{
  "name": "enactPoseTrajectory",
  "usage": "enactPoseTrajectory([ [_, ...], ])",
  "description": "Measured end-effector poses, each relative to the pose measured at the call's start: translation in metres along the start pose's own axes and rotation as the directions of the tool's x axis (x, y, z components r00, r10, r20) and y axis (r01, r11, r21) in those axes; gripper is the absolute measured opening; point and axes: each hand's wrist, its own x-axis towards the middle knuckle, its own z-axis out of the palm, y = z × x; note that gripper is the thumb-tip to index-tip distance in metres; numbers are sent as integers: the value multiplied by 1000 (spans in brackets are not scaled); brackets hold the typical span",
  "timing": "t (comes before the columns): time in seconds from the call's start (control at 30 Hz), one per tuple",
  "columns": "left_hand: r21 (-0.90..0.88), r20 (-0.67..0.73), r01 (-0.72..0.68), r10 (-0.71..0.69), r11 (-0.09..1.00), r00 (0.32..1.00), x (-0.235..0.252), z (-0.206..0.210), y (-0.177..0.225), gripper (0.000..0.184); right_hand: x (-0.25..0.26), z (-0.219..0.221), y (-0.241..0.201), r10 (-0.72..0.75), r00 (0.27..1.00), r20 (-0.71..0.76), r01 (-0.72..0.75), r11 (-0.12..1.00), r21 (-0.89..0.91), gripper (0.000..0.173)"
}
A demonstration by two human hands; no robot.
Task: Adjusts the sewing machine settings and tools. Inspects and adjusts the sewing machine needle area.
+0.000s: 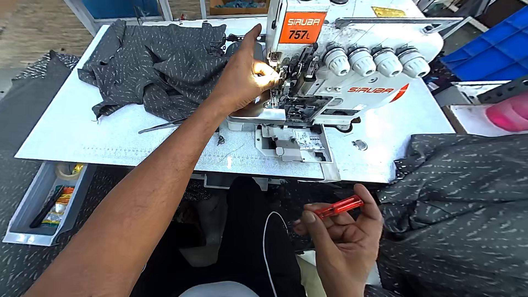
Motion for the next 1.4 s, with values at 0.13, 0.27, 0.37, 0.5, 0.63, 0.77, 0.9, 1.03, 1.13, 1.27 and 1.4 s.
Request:
enactPoseTrajectory([
  [0.13, -11, -6, 5, -6, 1000, 1000, -1, 0, 2, 99, -1, -3, 2, -5, 1000, -1, 5, 1000, -10, 79],
  [0.27, -17, 0, 4, -4, 1000, 1000, -1, 0, 2, 97, 0, -3, 3, -3, 1000, -2, 3, 1000, -3, 79],
  [0.37, -32, -3, 0, 0, 999, 1000, -1, 0, 4, 96, 1, -3, 3, -1, 1000, 0, 1, 1000, -8, 80],
  [0.5, 1, -2, -41, 41, 999, 999, -1, 0, 0, 96, 2, -1, 3, -2, 1000, 8, 2, 1000, -14, 81],
  [0.63, 27, 62, -53, 51, 998, 997, -1, -3, 0, 97, 1, -1, 3, 6, 1000, 4, -5, 1000, -14, 81],
  [0.77, -4, 64, -24, 25, 1000, 998, -2, -3, 1, 100, 0, -2, 4, 6, 1000, 7, -6, 1000, -11, 81],
  [0.9, -32, 45, -10, 11, 999, 999, -2, -2, 1, 101, -1, 0, 5, 14, 1000, 6, -14, 1000, -7, 79],
  [1.03, -68, 49, 4, -1, 998, 999, -1, -3, 1, 105, -2, 4, 5, 28, 1000, 5, -28, 1000, -10, 82],
  [1.13, -83, 51, 46, -41, 995, 998, 1, -3, 4, 108, -3, 4, 5, 29, 1000, 7, -29, 1000, -7, 81],
  [1.27, -53, 52, 37, -35, 998, 998, 3, -3, 5, 108, -3, 3, 6, 29, 999, 15, -29, 1000, -4, 80],
  [1.4, -11, 31, -9, 9, 1000, 999, 2, -2, 2, 111, -4, 1, 6, 37, 999, 6, -37, 999, -3, 79],
])
